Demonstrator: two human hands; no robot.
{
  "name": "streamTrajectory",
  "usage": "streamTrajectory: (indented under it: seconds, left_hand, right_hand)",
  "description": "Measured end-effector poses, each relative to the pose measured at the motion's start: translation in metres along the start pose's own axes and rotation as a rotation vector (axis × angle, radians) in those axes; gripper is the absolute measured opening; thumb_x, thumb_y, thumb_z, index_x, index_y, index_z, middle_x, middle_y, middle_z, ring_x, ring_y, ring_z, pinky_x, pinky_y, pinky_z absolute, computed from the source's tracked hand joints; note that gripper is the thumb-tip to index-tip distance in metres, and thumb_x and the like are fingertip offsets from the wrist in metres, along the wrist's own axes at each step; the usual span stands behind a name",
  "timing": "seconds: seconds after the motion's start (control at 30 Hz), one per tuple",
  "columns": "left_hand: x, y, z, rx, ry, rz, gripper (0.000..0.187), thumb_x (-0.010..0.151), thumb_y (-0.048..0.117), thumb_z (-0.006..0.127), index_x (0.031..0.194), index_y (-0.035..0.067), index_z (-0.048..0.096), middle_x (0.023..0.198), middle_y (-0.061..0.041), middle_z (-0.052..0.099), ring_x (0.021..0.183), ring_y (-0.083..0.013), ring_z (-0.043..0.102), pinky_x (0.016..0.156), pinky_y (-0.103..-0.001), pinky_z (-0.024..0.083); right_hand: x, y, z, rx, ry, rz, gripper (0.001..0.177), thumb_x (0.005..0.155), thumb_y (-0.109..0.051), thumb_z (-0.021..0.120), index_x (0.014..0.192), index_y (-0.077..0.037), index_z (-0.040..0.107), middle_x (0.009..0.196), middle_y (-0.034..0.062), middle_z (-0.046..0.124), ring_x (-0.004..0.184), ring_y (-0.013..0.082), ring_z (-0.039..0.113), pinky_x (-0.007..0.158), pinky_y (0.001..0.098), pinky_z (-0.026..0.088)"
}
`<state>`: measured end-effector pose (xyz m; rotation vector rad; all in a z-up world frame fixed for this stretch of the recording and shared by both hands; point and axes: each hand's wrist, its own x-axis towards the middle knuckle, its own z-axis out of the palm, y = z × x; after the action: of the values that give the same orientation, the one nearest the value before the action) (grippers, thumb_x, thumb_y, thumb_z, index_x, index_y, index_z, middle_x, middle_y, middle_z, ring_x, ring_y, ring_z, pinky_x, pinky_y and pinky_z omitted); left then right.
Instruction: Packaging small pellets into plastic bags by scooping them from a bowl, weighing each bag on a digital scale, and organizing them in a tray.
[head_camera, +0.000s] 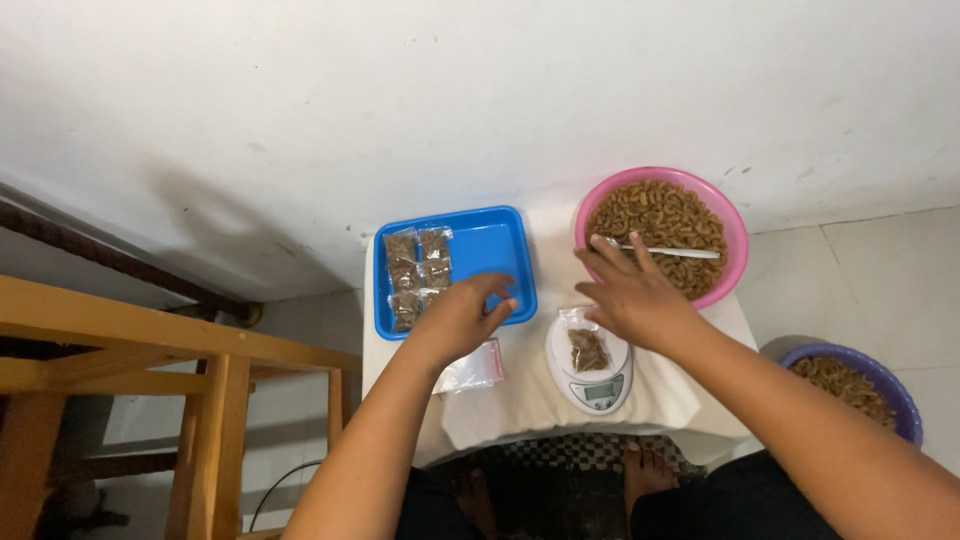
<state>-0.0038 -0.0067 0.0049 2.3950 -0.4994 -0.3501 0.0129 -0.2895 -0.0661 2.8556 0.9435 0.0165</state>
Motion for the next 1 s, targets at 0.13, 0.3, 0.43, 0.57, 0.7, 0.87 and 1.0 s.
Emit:
streamTrajectory:
  seconds: [0.13,0.3,0.43,0.57,0.7,0.87,1.0]
  left_hand:
    - [0.002,-0.002,0.003,0.010,-0.002,0.030,0.040,0.096,0.024,0.061,0.132,0.006,0.065,0.111,-0.015,0.075,0.086,-0.0356,0.073,0.073,-0.046,0.059]
    - [0.000,-0.001,0.002,0.010,0.000,0.078,0.040,0.095,0.024,0.062,0.131,0.006,0.065,0.108,-0.017,0.075,0.091,-0.0411,0.073,0.078,-0.050,0.059]
    - [-0.003,0.002,0.000,-0.014,-0.004,0.075,0.040,0.095,0.022,0.062,0.131,0.006,0.065,0.109,-0.017,0.075,0.094,-0.0421,0.072,0.079,-0.050,0.058]
    - [-0.005,-0.002,0.009,-0.047,-0.014,0.102,0.040,0.093,0.023,0.064,0.130,0.007,0.065,0.109,-0.018,0.075,0.097,-0.0427,0.071,0.081,-0.051,0.058]
    - [-0.008,0.002,0.019,-0.184,-0.040,0.131,0.054,0.086,0.027,0.072,0.134,0.005,0.061,0.122,-0.019,0.072,0.117,-0.0413,0.066,0.098,-0.053,0.054]
    - [-0.012,0.031,0.015,-0.294,-0.029,0.136,0.053,0.087,0.027,0.074,0.132,0.002,0.063,0.127,-0.021,0.069,0.123,-0.0422,0.063,0.104,-0.053,0.051]
    - [-0.012,0.045,0.024,-0.489,0.064,0.120,0.042,0.094,0.028,0.072,0.125,-0.001,0.067,0.123,-0.021,0.071,0.122,-0.0399,0.064,0.105,-0.048,0.053]
  right_hand:
    - [0.000,-0.013,0.001,-0.054,-0.065,-0.018,0.041,0.092,-0.043,0.066,0.128,-0.024,0.065,0.162,0.0078,0.036,0.156,0.0330,0.020,0.122,0.0697,0.012]
    - [0.003,-0.019,0.004,-0.035,-0.152,-0.017,0.030,0.093,-0.031,0.067,0.118,-0.016,0.067,0.165,0.0110,0.028,0.158,0.0352,0.012,0.119,0.0766,0.009]
    - [0.004,-0.017,-0.001,-0.007,-0.172,-0.019,0.024,0.093,-0.029,0.067,0.113,-0.015,0.065,0.164,0.0111,0.028,0.158,0.0352,0.011,0.118,0.0784,0.007]
    - [0.003,-0.017,0.000,0.081,-0.146,-0.009,0.017,0.094,-0.037,0.065,0.100,-0.021,0.061,0.157,0.0044,0.039,0.155,0.0285,0.020,0.120,0.0759,0.002]
    - [-0.001,-0.016,-0.015,0.329,-0.091,-0.027,0.018,0.098,-0.038,0.060,0.101,-0.020,0.059,0.121,0.0059,0.072,0.128,0.0245,0.061,0.124,0.0626,0.016]
    - [-0.011,-0.015,-0.042,0.538,0.112,0.029,0.014,0.098,-0.034,0.062,0.103,-0.022,0.063,0.104,0.0046,0.081,0.110,0.0215,0.074,0.123,0.0481,0.033]
    - [-0.014,-0.016,-0.054,0.741,0.226,0.174,0.020,0.096,-0.034,0.064,0.111,-0.022,0.070,0.105,0.0029,0.081,0.112,0.0253,0.073,0.110,0.0464,0.048]
